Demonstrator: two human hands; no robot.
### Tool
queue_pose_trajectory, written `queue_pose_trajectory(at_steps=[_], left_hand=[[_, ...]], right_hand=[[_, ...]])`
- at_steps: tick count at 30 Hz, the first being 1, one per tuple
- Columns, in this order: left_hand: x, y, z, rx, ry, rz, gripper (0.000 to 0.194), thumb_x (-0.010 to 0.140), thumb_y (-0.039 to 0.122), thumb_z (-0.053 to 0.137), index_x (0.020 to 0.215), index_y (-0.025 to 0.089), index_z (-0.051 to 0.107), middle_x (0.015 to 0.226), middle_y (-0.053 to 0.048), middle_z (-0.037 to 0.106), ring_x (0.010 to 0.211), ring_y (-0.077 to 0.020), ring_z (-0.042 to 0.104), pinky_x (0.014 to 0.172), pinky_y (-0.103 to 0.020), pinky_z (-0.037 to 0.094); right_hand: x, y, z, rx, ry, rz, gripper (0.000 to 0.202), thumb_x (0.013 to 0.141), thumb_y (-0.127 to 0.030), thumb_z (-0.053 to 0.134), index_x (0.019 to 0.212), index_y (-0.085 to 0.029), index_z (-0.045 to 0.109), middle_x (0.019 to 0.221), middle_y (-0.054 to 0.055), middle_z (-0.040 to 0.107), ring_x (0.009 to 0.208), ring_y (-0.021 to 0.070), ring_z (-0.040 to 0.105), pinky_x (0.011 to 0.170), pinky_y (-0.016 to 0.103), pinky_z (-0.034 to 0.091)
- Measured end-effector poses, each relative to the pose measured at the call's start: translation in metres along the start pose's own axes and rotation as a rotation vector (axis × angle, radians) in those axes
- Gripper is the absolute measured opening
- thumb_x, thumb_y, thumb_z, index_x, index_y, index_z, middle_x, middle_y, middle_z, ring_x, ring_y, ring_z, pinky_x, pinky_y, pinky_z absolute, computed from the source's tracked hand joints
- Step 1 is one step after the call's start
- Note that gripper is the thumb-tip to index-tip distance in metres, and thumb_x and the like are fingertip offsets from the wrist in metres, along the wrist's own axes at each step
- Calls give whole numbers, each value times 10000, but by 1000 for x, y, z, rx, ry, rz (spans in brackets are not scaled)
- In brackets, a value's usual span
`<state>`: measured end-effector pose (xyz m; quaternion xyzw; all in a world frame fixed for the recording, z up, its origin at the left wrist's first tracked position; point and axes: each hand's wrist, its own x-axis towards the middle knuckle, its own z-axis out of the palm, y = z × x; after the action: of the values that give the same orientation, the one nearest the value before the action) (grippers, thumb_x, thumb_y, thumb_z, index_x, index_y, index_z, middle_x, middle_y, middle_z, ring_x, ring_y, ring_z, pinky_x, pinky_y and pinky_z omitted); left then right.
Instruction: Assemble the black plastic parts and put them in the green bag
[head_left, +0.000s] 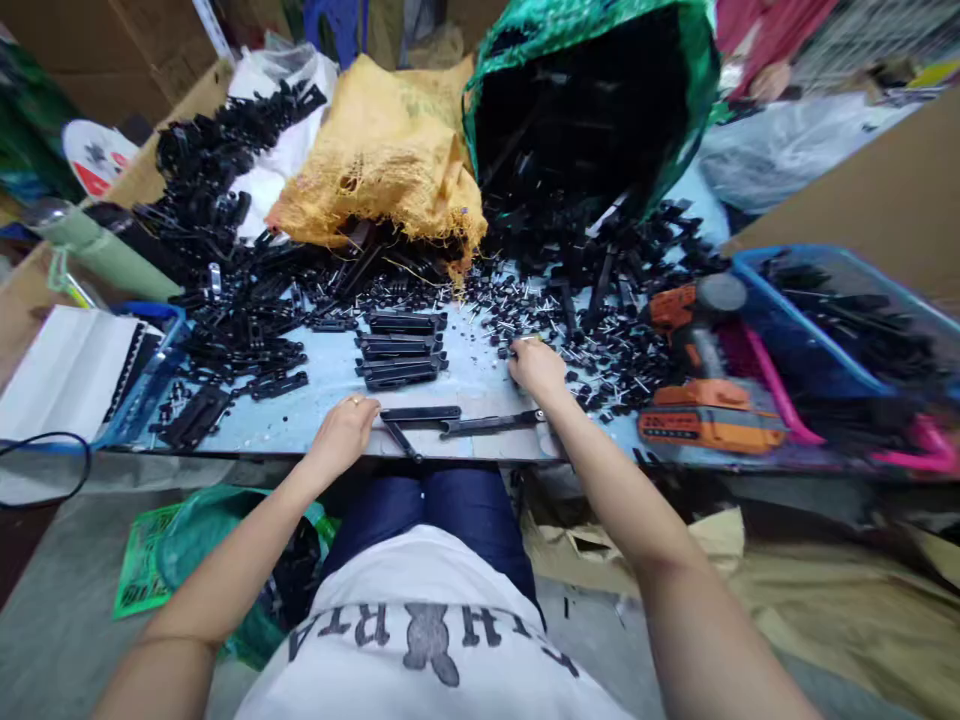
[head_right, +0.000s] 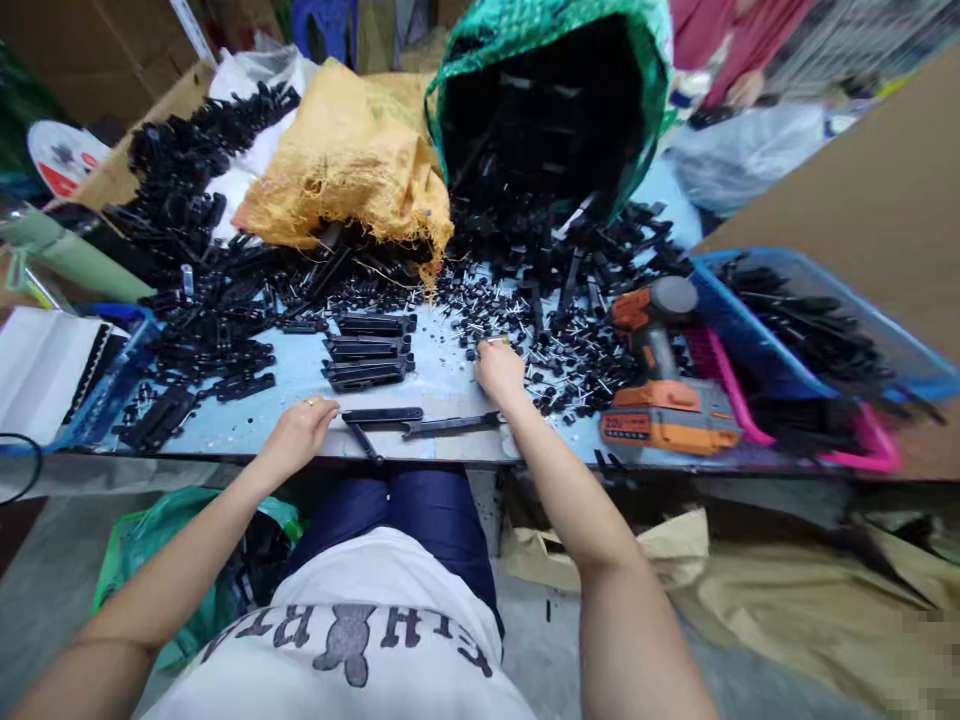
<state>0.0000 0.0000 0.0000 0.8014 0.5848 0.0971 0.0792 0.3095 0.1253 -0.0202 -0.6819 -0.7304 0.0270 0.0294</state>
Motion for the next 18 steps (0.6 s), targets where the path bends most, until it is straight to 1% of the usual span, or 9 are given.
queue_pose_trajectory(at_steps=[3,6,8,10,12,15,16,18], left_hand=[[-1,3,-4,59,-44,9,229,895,124,374,895,145,602,822,-77,585,814,-196,544,742,-293,436],[4,7,-14,140,-113,52,232,852,52,392,834,141,606,773,-78,574,794,-202,547,715,-292,436],[9,11,-20,188,-148,95,227,823,15,413,816,132,608,765,-83,575,796,-208,553,703,-291,440],[14,14,-20,209,-145,148,217,813,4,432,812,128,610,762,-83,583,789,-206,561,699,-289,447],[16,14,-13,200,-69,180,180,838,45,447,822,120,611,737,-80,589,756,-201,571,693,-294,460],[11,8,9,141,169,233,179,892,142,435,926,89,603,706,-81,603,702,-187,582,681,-306,487],[9,5,16,113,244,272,199,902,155,423,975,80,592,713,-84,610,709,-184,589,685,-308,496],[5,-2,28,50,352,349,227,909,148,407,1056,79,566,743,-87,625,738,-177,601,705,-309,510]], right_hand=[[-12,-5,-4,143,65,-58,191,766,-210,519,882,-158,660,886,92,660,816,225,612,690,301,435],[-32,-12,-9,409,163,-199,131,773,-234,537,781,-167,649,774,48,654,720,173,605,676,274,453],[-48,-20,-12,609,198,-304,130,788,-261,549,785,-172,644,740,33,649,671,150,601,650,260,471],[-62,-29,-14,748,196,-392,138,805,-283,557,830,-180,645,748,29,653,665,142,607,634,255,486],[-72,-38,-14,803,199,-470,135,825,-275,552,862,-188,648,763,32,657,692,143,616,649,258,496],[-79,-46,-9,798,250,-554,138,854,-244,528,873,-188,653,798,47,661,747,147,624,693,265,503],[-80,-48,-6,785,269,-572,145,861,-236,519,884,-188,653,816,53,661,761,147,626,701,264,504],[-80,-49,-3,748,306,-600,157,872,-226,507,908,-186,654,844,62,657,773,146,627,701,258,505]])
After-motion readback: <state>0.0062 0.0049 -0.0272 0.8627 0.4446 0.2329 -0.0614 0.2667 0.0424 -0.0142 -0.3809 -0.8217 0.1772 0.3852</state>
